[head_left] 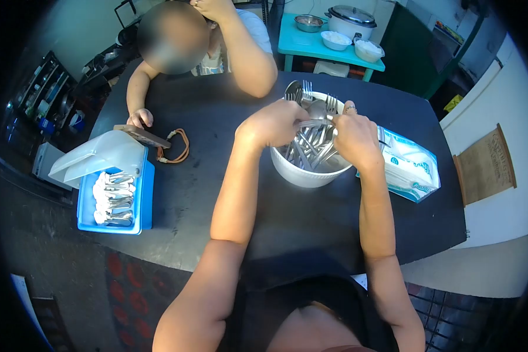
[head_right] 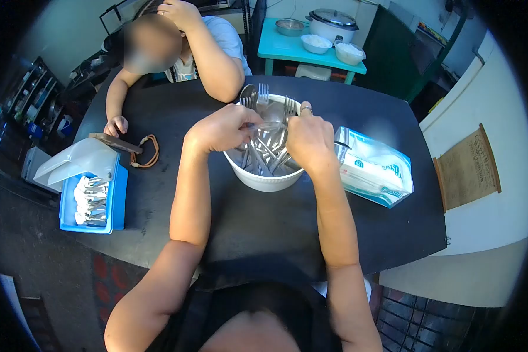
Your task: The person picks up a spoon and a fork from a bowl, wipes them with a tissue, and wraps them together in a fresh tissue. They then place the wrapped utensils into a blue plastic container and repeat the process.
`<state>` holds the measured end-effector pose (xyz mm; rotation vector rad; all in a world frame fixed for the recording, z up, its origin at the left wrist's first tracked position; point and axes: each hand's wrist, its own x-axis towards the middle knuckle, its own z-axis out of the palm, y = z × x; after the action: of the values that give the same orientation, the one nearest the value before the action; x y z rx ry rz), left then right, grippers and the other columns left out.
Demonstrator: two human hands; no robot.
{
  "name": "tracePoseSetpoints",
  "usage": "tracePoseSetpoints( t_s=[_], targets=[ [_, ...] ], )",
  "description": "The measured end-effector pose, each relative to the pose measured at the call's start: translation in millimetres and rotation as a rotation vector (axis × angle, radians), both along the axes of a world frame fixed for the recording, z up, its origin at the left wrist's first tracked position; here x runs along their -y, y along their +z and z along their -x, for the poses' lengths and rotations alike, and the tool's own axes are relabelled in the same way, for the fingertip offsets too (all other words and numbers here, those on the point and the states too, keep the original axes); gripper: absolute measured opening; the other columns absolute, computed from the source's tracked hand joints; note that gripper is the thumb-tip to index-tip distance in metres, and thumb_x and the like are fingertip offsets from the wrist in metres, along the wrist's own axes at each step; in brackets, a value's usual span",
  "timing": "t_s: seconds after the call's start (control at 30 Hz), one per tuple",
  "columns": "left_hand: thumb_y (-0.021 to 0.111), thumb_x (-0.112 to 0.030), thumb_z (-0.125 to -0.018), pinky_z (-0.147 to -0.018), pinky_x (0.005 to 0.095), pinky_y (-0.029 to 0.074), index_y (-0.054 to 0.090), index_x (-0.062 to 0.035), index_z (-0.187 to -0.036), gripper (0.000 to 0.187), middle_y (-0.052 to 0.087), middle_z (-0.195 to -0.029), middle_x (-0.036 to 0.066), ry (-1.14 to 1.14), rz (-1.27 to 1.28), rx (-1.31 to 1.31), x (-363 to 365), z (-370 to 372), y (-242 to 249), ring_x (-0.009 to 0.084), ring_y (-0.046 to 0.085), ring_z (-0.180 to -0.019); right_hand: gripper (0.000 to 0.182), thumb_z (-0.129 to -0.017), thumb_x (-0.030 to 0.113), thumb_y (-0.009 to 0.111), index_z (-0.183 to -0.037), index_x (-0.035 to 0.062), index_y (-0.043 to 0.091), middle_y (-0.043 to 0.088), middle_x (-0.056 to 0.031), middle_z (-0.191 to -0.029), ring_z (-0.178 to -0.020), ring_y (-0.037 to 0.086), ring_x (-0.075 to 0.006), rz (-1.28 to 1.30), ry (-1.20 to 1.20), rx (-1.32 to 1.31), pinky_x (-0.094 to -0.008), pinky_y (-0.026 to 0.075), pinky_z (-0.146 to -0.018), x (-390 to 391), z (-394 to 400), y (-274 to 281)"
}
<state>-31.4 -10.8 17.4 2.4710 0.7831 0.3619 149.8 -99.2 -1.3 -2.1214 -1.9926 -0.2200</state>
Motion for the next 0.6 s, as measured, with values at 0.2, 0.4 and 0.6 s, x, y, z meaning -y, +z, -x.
tracePoseSetpoints(
  t_s=[0.2, 0.4, 0.6],
  targets=[
    [0.06, 0.006, -0.073, -0.08, 0.0412, 0.051, 0.074, -0.004, -0.099, 0.031, 0.072, -0.096, 0.011, -0.062, -0.252, 0.418, -2, -14, 16, 0.0315, 0.065, -0.09, 0.02, -0.079, 0.005, 0.058, -0.093, 0.0002, 0.071, 0.065, -0.0175, -0.112, -0.087, 0.069, -0.0369, -0.079, 0.208, 0.007, -0.0459, 0.054, -0.078, 18, -8, -8],
    [0.067, -0.013, -0.077, -0.095, 0.0422, 0.042, 0.075, -0.0117, -0.097, 0.022, 0.068, -0.107, 0.007, -0.434, -0.662, 0.07, -12, -86, -4, 0.0251, 0.057, -0.11, 0.035, -0.072, -0.004, 0.056, -0.102, 0.0041, 0.073, 0.067, -0.0133, -0.107, -0.096, 0.064, -0.0335, 0.032, 0.218, -0.023, -0.045, 0.051, -0.081, 43, -8, 2],
    [0.069, -0.029, -0.082, -0.106, 0.042, 0.037, 0.077, -0.0138, -0.097, 0.023, 0.063, -0.112, 0.006, -0.339, -0.862, -0.035, -21, -70, -22, 0.0241, 0.054, -0.113, 0.031, -0.07, -0.005, 0.058, -0.098, -0.0003, 0.072, 0.067, -0.0116, -0.102, -0.098, 0.055, -0.0319, -0.135, 0.302, -0.032, -0.0415, 0.045, -0.088, 67, -9, 6]
  ],
)
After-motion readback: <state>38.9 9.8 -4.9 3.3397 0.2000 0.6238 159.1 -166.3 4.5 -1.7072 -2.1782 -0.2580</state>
